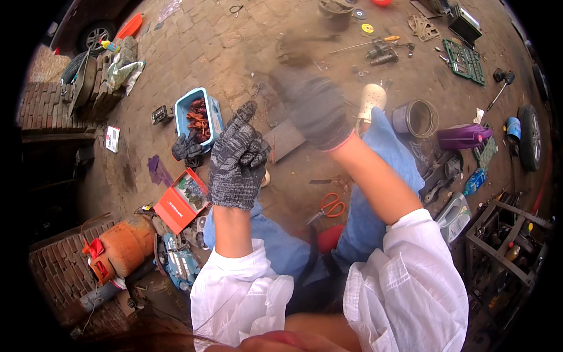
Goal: The person uses orange-handled shears to cut a small dark rectangular piece of material. They then hold and inspect the cut piece with gloved hands, turning it over and examining its edges.
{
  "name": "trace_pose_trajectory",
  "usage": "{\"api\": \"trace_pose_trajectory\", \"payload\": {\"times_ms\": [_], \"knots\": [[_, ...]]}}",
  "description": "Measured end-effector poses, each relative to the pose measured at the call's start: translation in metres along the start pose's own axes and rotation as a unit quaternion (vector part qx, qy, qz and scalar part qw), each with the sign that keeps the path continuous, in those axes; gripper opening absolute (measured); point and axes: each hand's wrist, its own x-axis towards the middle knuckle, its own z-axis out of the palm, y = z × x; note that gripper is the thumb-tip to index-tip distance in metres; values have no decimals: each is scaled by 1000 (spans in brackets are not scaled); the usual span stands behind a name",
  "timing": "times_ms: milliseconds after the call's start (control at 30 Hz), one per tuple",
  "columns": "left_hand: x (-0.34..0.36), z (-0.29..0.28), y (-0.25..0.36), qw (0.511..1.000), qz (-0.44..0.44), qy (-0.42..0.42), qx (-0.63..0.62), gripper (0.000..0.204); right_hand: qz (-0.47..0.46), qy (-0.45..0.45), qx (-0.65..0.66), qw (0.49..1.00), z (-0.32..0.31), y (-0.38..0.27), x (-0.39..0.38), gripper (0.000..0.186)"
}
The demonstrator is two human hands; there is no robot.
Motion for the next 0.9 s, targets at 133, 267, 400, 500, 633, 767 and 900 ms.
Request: {"api": "trace_pose_trajectory", "payload": {"times_ms": [133, 267, 400, 500, 633, 767, 900], "knots": [[-4, 6, 4, 999, 24, 31, 32, 43, -32, -41, 47, 998, -24, -19, 5, 23], [-1, 8, 1, 1000, -7, 17, 9, 41, -96, -92, 24, 991, -7, -20, -13, 31], [-2, 6, 0, 1000, 11, 13, 6, 47, -108, -65, 7, 992, -4, -23, -10, 29], [-1, 9, 2, 1000, 2, -10, 12, 53, -63, 17, 19, 998, -8, -18, 4, 23], [-2, 13, 0, 999, -23, -29, 6, 57, 188, 72, 215, 956, -15, -11, 14, 15], [-4, 9, -3, 997, -53, -48, -24, 56, 264, -113, 361, 887, -20, -12, 17, 23], [-6, 8, -3, 996, -75, -43, -14, 54, 306, -162, 481, 805, -27, -15, 18, 20]]}}
